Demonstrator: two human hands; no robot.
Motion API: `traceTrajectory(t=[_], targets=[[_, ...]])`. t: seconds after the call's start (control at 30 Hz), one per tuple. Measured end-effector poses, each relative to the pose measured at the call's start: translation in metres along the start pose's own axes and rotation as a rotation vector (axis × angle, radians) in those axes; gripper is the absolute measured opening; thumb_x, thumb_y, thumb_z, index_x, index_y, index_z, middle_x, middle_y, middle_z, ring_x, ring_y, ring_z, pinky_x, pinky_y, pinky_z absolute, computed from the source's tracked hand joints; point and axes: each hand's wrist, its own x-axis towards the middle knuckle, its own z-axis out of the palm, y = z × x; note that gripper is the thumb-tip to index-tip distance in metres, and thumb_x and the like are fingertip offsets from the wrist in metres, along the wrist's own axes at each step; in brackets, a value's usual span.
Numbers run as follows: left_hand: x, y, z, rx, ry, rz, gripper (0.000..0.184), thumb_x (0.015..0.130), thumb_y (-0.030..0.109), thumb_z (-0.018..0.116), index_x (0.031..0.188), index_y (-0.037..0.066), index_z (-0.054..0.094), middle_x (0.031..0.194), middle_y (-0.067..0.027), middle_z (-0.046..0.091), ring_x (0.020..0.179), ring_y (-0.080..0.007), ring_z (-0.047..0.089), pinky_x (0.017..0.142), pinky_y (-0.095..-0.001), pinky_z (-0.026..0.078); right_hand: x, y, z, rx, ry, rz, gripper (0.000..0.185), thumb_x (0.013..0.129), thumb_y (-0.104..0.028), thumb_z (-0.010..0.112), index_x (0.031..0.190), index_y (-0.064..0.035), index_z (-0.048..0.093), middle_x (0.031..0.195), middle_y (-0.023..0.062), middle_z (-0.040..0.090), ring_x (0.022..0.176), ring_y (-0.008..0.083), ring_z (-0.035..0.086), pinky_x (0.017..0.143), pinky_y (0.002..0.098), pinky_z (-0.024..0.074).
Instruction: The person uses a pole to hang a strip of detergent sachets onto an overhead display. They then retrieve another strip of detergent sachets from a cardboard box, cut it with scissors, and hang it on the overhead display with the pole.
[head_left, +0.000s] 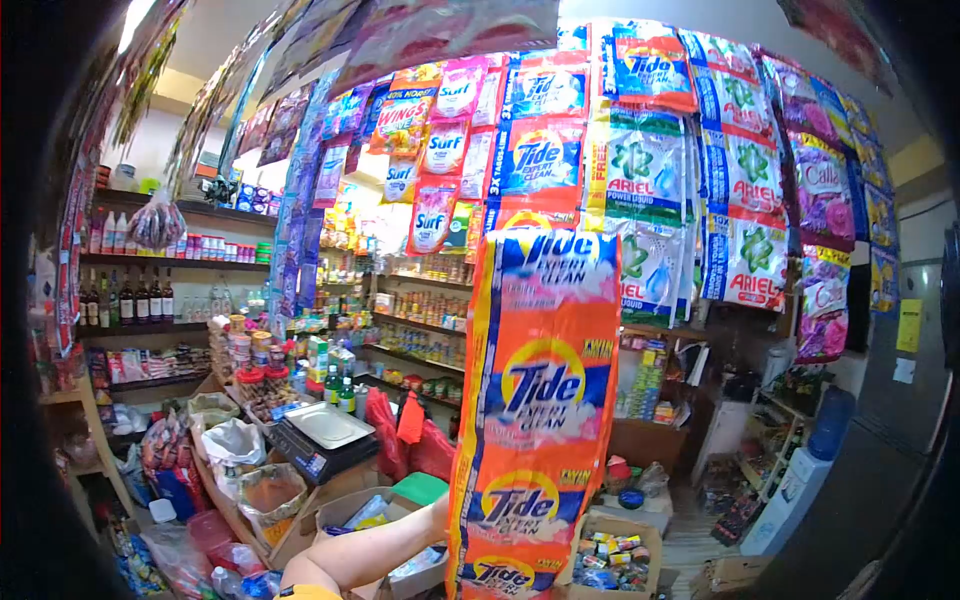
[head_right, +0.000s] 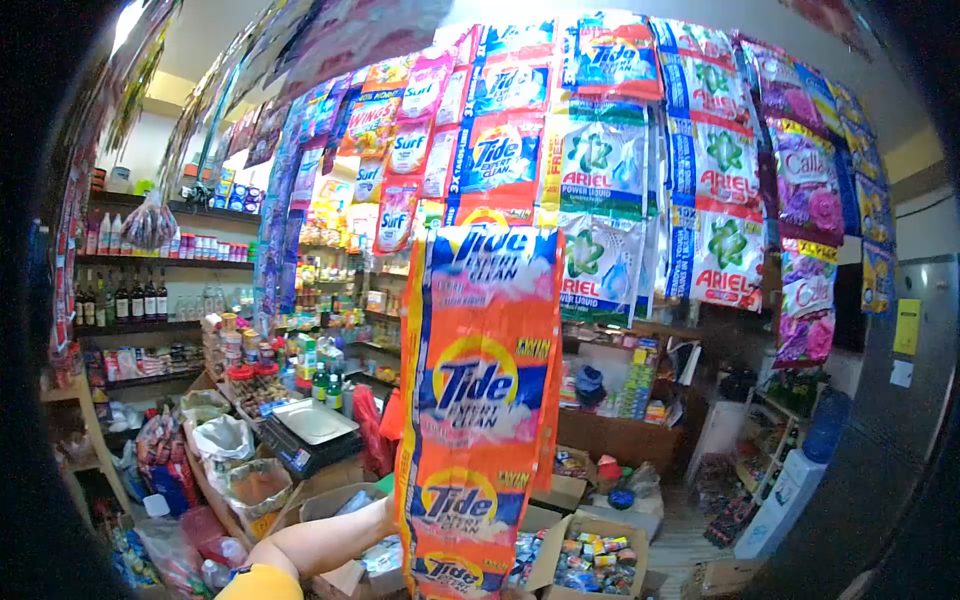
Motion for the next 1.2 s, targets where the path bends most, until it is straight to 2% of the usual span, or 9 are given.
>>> traceTrajectory(t=[0.33, 0.6, 0.73, 0.87, 0.93, 1.03, 1.07, 1.1, 1.2], targets=[[0.088, 0.056, 0.045, 0.190, -0.168, 0.133, 0.070, 0.083, 0.055, 0.045, 0.133, 0.008, 0.033, 0.135, -0.0142, 0.037, 0.120, -0.0319, 0.040, 0.098, -0.0496, 0.033, 0.020, -0.096, 0.040, 0.278, 0.082, -0.258, 0.029, 0.072, -0.003, 0.068, 0.097, -0.0037, 0.053, 0.081, 0.0013, 0.056, 0.072, 0.0093, 0.052, 0.061, 0.0248, 0.0437], [0.166, 0.148, 0.112, 0.406, -0.331, 0.305, 0.069, 0.083, 0.055, 0.045, 0.132, 0.008, 0.034, 0.135, -0.0148, 0.037, 0.120, -0.0329, 0.040, 0.099, -0.0502, 0.032, -0.042, -0.023, -0.009, -0.303, -0.233, 0.505, 0.079, 0.075, -0.016, 0.066, 0.138, -0.0086, 0.019, 0.129, 0.0195, 0.042, 0.121, 0.0182, 0.040, 0.100, 0.0279, 0.0294], [0.170, 0.171, 0.115, 0.498, -0.377, 0.364, 0.069, 0.083, 0.055, 0.045, 0.132, 0.008, 0.035, 0.134, -0.0151, 0.037, 0.120, -0.0334, 0.040, 0.099, -0.0505, 0.032, -0.022, -0.056, 0.046, -0.066, 0.088, -0.034, 0.028, 0.075, -0.003, 0.065, 0.101, -0.0035, 0.053, 0.080, 0.0030, 0.059, 0.069, 0.0093, 0.055, 0.055, 0.0227, 0.0440], [0.152, 0.191, 0.084, 0.633, -0.422, 0.452, 0.068, 0.083, 0.055, 0.045, 0.131, 0.008, 0.036, 0.134, -0.0155, 0.037, 0.120, -0.0339, 0.039, 0.099, -0.0508, 0.032, 0.021, -0.112, 0.061, -0.029, -0.037, -0.064, 0.041, 0.077, -0.002, 0.062, 0.115, -0.0051, 0.049, 0.074, 0.0005, 0.056, 0.065, 0.0076, 0.055, 0.049, 0.0212, 0.0438], [0.144, 0.205, 0.085, 0.647, -0.484, 0.480, 0.068, 0.083, 0.055, 0.046, 0.131, 0.008, 0.036, 0.134, -0.0156, 0.037, 0.120, -0.0341, 0.039, 0.099, -0.0510, 0.031, 0.045, -0.141, 0.074, 0.090, -0.037, -0.208, 0.029, 0.080, -0.016, 0.059, 0.103, -0.0022, 0.050, 0.062, 0.0037, 0.051, 0.042, 0.0108, 0.046, 0.035, 0.0238, 0.0358], [0.121, 0.201, 0.147, 0.337, -0.454, 0.428, 0.073, 0.083, 0.058, 0.041, 0.127, 0.000, 0.038, 0.130, -0.0206, 0.040, 0.119, -0.0342, 0.040, 0.097, -0.0542, 0.033, 0.085, -0.198, 0.078, 0.125, -0.143, -0.374, 0.050, 0.079, -0.003, 0.057, 0.125, -0.0061, 0.038, 0.066, 0.0037, 0.051, 0.040, 0.0120, 0.048, 0.033, 0.0249, 0.0382], [0.130, 0.223, 0.152, 0.413, -0.751, 0.300, 0.080, 0.082, 0.060, 0.042, 0.131, -0.002, 0.031, 0.132, -0.0216, 0.038, 0.118, -0.0342, 0.042, 0.097, -0.0532, 0.034, 0.100, -0.213, 0.082, 0.181, -0.159, -0.449, 0.050, 0.081, -0.010, 0.062, 0.124, -0.0038, 0.037, 0.069, 0.0012, 0.048, 0.037, 0.0065, 0.042, 0.032, 0.0213, 0.0358], [0.137, 0.236, 0.153, 0.410, -0.534, 0.407, 0.072, 0.085, 0.053, 0.044, 0.129, -0.003, 0.032, 0.128, -0.0227, 0.042, 0.116, -0.0331, 0.044, 0.096, -0.0522, 0.036, 0.111, -0.233, 0.084, 0.175, -0.180, -0.465, 0.045, 0.081, -0.011, 0.061, 0.120, -0.0034, 0.040, 0.070, 0.0006, 0.048, 0.039, 0.0062, 0.042, 0.032, 0.0211, 0.0361], [0.159, 0.255, 0.199, 0.534, -0.449, 0.497, 0.043, 0.091, 0.036, 0.043, 0.117, 0.001, 0.043, 0.116, -0.0168, 0.051, 0.111, -0.0324, 0.049, 0.090, -0.0527, 0.041, 0.143, -0.289, 0.092, 0.162, -0.272, -0.587, 0.031, 0.083, -0.014, 0.060, 0.109, -0.0034, 0.047, 0.070, -0.0006, 0.047, 0.039, 0.0064, 0.041, 0.031, 0.0216, 0.0364]])
